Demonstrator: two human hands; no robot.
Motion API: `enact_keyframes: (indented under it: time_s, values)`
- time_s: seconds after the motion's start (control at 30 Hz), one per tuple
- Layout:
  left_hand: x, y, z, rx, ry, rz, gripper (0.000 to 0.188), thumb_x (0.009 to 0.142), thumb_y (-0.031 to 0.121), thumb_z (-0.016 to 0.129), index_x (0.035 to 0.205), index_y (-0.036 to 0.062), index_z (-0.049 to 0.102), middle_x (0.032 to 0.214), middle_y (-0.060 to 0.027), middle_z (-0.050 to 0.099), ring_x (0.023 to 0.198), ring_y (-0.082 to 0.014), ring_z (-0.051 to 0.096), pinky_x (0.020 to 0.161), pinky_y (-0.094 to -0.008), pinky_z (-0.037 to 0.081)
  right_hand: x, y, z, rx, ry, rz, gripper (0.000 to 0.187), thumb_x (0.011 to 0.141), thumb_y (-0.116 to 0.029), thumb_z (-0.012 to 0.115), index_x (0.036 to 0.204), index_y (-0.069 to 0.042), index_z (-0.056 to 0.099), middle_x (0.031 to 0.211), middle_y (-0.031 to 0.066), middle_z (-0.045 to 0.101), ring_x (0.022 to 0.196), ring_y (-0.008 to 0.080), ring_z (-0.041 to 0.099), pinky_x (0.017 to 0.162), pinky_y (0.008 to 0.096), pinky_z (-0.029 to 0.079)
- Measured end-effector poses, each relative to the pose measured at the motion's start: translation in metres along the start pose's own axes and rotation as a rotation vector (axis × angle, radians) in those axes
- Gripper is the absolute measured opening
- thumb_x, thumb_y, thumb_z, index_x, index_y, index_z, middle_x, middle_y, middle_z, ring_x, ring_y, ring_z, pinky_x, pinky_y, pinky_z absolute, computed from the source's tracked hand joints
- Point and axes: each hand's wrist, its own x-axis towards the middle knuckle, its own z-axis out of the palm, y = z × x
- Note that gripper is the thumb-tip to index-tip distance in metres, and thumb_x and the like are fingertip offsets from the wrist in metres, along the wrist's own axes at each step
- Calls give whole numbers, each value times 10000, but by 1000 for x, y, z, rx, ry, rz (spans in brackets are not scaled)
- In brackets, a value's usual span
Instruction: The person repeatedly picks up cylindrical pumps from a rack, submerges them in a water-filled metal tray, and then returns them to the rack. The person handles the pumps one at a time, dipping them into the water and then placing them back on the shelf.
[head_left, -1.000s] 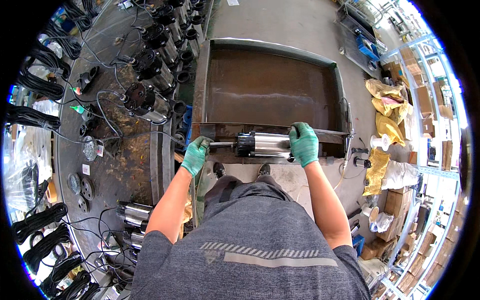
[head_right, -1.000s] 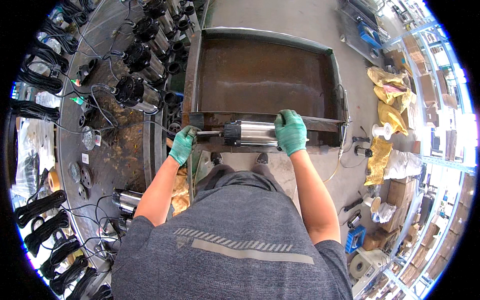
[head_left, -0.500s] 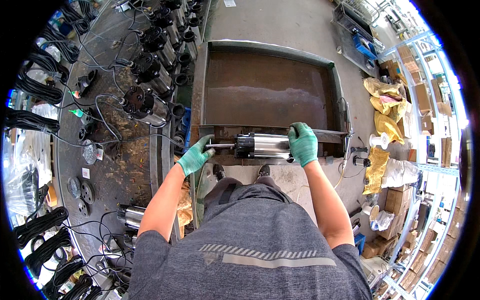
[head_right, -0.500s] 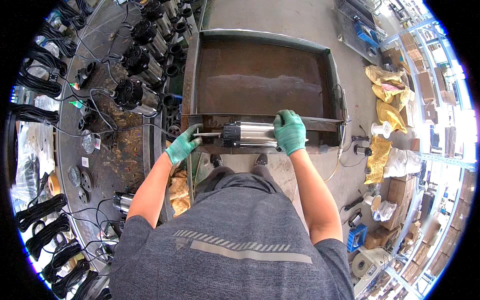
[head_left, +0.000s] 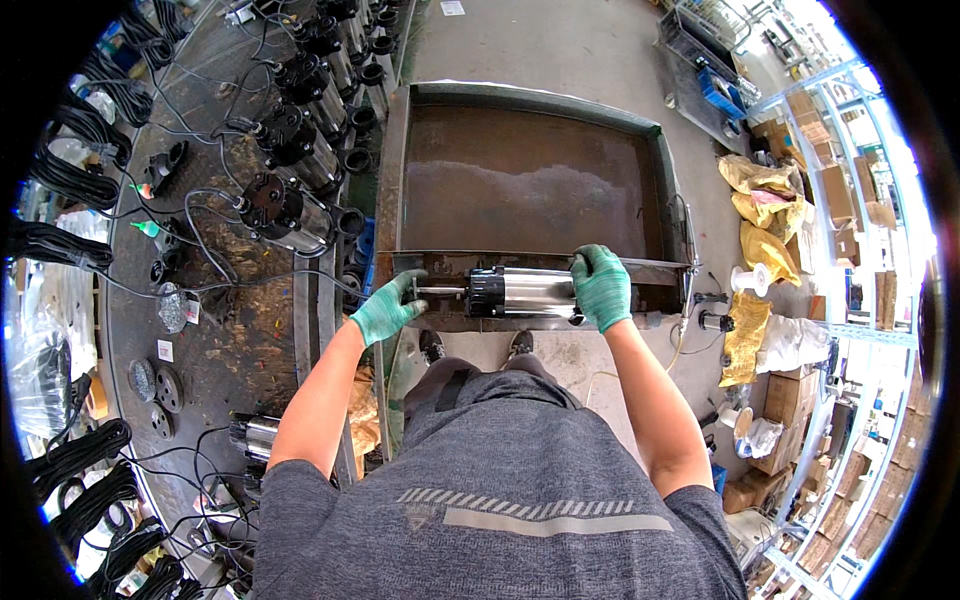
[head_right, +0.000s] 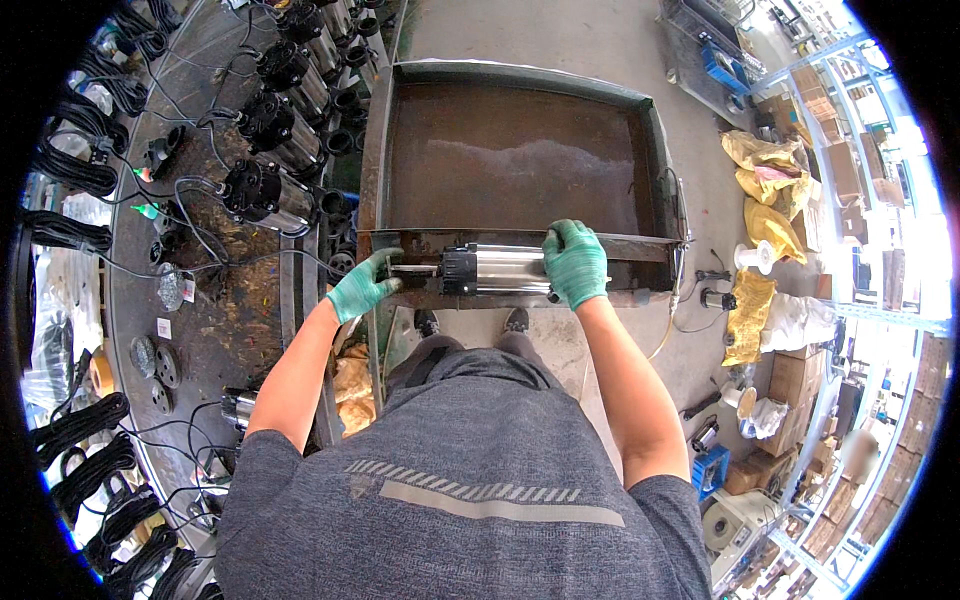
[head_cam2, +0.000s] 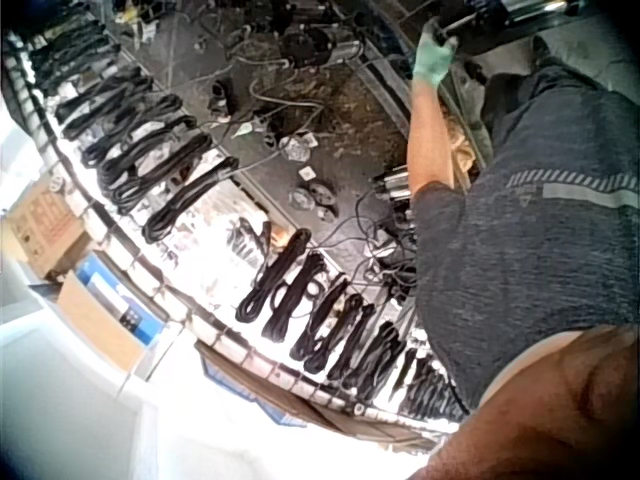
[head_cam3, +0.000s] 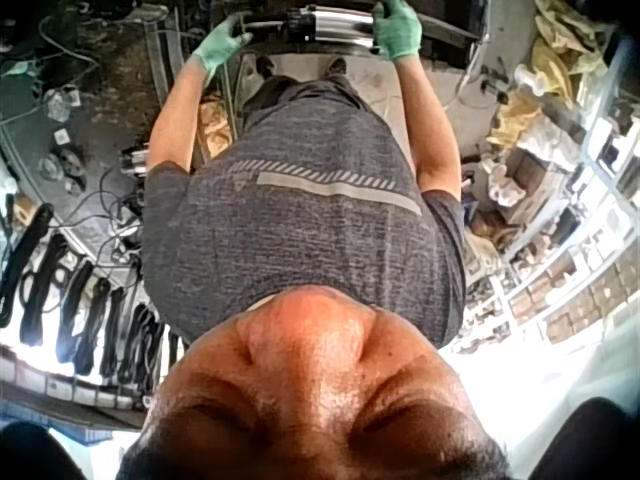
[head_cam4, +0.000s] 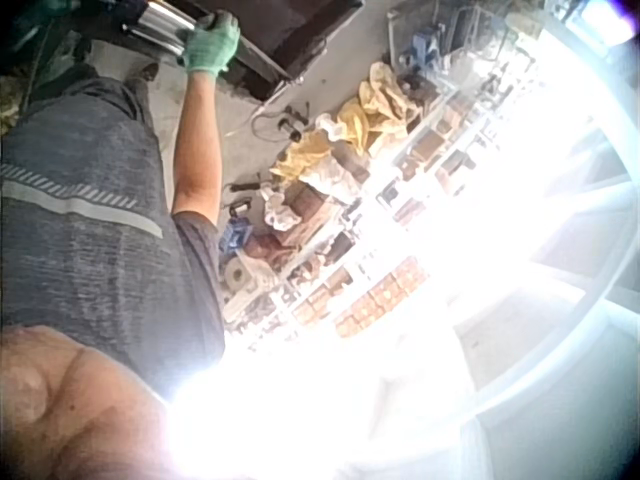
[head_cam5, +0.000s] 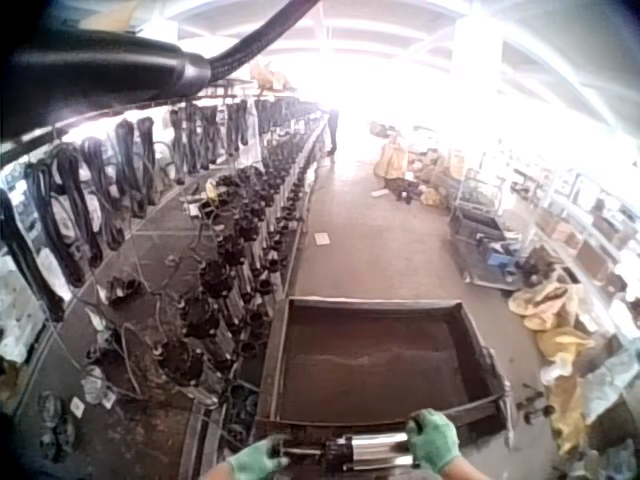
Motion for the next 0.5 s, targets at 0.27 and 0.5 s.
enact_keyframes:
  time_s: [0.27,0.5]
  values:
    - [1,9,10,-185,78,-179,550,936,271,748,1404,41,574,1100,-71,706,957,-177,620,837,-348,512,-2,2,-1,-16,5,-3,125,906,-164,659,983,-77,706,983,147,702,942,380,657,850,469,532]
    - [-3,-8,1,-29,20,-26,481,986,216,653,1412,11,565,1143,-102,714,1078,-250,662,945,-372,512,-2,-1,-1,-23,1,-10,131,911,-172,650,981,-76,702,981,147,700,941,380,655,849,473,531]
